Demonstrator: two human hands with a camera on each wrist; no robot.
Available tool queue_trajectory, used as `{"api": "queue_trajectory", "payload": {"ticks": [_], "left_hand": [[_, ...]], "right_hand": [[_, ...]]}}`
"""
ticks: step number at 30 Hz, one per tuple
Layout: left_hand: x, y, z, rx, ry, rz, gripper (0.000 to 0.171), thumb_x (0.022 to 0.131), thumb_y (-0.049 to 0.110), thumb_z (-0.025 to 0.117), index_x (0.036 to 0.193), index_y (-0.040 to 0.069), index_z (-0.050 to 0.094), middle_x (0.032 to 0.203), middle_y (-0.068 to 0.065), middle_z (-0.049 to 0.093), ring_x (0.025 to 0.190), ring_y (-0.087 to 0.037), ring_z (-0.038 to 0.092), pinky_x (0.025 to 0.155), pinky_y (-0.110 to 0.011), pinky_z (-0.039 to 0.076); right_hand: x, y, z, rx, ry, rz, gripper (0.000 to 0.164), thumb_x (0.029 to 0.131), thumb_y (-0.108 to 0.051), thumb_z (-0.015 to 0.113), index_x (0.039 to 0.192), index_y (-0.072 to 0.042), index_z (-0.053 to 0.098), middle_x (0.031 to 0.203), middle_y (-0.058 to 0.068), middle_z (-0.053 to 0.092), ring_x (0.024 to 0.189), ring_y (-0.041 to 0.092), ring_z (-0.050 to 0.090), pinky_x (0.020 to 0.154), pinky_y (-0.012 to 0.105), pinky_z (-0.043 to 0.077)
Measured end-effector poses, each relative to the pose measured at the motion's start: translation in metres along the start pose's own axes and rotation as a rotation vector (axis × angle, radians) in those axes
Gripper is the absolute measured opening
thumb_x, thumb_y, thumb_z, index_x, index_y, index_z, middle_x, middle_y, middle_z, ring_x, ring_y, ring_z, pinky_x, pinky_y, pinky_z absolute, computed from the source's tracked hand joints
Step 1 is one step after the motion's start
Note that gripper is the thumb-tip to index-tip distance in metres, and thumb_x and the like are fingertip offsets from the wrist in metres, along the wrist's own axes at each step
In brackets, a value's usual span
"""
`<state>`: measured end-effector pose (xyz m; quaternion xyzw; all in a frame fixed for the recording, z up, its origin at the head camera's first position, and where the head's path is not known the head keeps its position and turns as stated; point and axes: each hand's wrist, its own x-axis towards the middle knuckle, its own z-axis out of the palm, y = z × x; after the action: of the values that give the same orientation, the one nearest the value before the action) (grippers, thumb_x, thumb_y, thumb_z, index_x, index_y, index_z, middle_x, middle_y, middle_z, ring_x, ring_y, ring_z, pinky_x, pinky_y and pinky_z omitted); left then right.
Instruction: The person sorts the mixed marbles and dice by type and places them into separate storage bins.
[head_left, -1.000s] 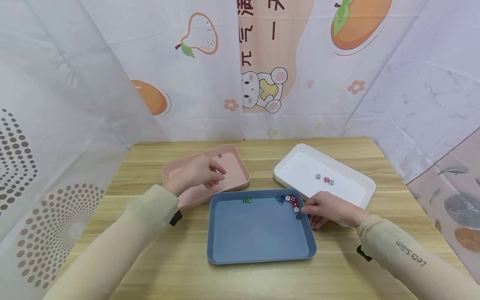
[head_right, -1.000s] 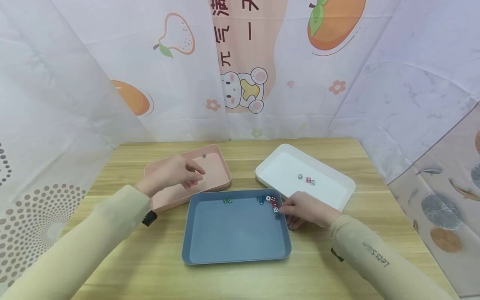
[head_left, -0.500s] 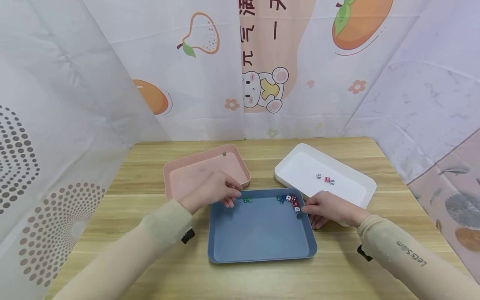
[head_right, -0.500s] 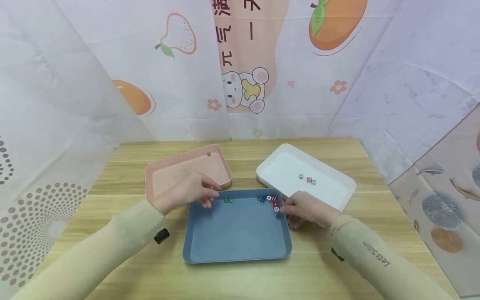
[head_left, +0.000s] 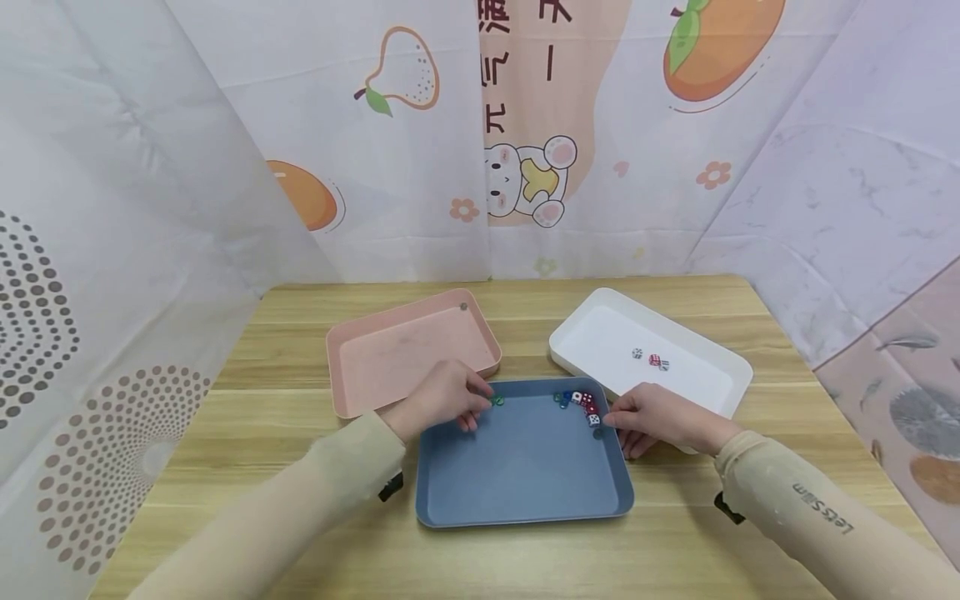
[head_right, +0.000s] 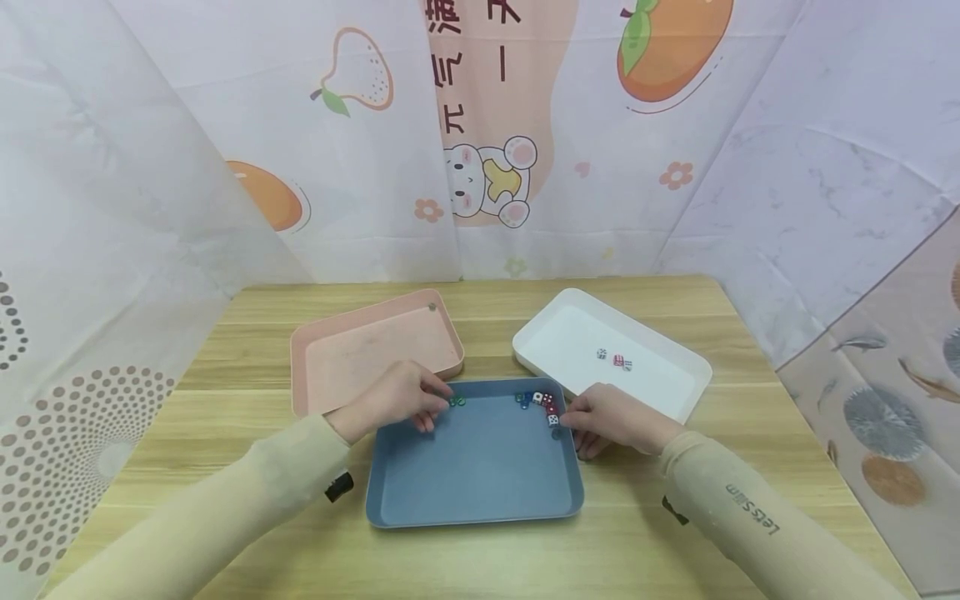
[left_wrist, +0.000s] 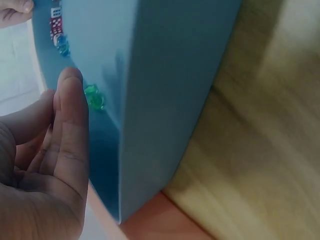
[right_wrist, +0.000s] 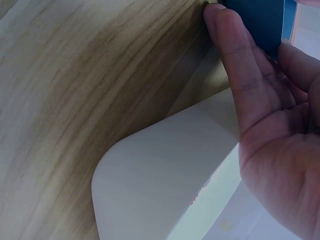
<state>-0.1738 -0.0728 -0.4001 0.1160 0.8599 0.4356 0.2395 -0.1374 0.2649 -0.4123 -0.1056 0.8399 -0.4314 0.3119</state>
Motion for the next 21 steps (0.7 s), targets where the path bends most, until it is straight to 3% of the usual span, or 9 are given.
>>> {"api": "queue_trajectory", "payload": {"ticks": [7,21], "left_hand": [[0.003,-0.005,0.006,0.044,0.025,-0.012,0.020,0.091,-0.001,0.074,0.110,-0.006,0.075,0.062,-0.011,0.067,0.051,-0.019,0.068,0.051,-0.033,0.062],[0.007,-0.011,0.014,0.216,0.087,0.011,0.017,0.090,0.003,0.076,0.106,-0.004,0.076,0.063,-0.009,0.070,0.049,-0.016,0.067,0.046,-0.026,0.058]], "right_hand": [[0.000,0.000,0.001,0.007,0.002,0.003,0.021,0.102,-0.019,0.064,0.098,-0.001,0.075,0.079,0.008,0.072,0.074,0.024,0.071,0.070,0.036,0.065],[-0.001,-0.001,0.002,0.022,0.007,0.002,0.021,0.102,-0.017,0.063,0.096,0.000,0.075,0.079,0.009,0.071,0.074,0.024,0.071,0.070,0.037,0.065]]}}
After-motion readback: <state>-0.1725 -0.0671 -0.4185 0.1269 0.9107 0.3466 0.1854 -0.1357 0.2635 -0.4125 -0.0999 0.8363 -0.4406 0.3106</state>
